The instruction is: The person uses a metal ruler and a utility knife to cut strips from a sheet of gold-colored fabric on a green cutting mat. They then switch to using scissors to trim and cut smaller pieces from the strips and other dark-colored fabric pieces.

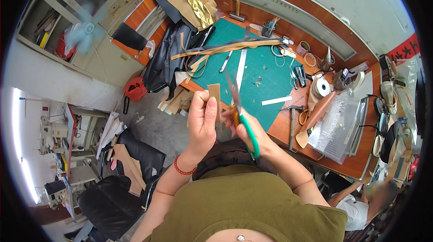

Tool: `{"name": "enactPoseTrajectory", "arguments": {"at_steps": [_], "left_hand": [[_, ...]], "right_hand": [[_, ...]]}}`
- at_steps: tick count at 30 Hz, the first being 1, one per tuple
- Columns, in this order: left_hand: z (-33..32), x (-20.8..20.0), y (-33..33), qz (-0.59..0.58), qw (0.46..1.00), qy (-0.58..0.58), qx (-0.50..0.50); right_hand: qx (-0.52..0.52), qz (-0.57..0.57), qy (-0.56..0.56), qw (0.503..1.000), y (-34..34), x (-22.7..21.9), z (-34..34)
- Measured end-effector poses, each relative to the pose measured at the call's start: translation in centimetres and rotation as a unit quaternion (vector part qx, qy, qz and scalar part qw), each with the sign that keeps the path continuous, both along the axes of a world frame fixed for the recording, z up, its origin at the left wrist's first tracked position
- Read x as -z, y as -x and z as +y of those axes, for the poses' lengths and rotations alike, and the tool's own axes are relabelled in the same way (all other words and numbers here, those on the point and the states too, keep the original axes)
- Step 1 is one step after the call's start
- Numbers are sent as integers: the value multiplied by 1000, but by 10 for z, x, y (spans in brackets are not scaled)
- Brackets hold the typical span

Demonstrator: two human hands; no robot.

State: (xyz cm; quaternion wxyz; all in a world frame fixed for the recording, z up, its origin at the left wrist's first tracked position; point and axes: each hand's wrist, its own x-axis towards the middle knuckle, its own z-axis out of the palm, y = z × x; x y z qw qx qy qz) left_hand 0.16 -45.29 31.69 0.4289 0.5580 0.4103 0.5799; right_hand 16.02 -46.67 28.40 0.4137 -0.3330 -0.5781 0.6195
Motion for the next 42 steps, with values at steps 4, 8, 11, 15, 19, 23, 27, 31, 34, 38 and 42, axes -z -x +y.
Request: {"name": "enactPoseTrajectory", "arguments": {"at_steps": [4,8,11,15,19,23,27,31,34,38,42], "left_hand": [[1,0,-5,-6,1000,-11,-25],[3,-1,-7,22,999,-38,-26],[2,-2,-7,-3,1000,-20,-14],[2,-3,-8,2,1000,-17,-19],[4,2,-6,32,998,-33,-38],[2,0,-6,26,999,-30,-35],[1,-4,-10,-3,999,5,-34],[4,-6,-4,-61,995,67,37],[8,-14,21,-85,976,163,114],[14,-24,45,4,965,202,168],[18,-30,58,84,946,206,237]], "right_hand": [[10,-119,-106,987,6,-2,-8],[29,-158,-123,979,8,-9,-8],[34,-152,-113,981,9,-9,-8],[35,-136,-95,986,11,-5,-10],[53,-118,-93,987,15,-1,-10],[59,-118,-87,987,16,-5,-11],[89,-99,-111,985,18,2,-13],[47,-53,48,996,6,-1,-14],[-86,14,157,984,-28,9,0],[-247,-53,82,964,-75,-6,5],[-334,-122,53,933,-93,-20,9]]}}
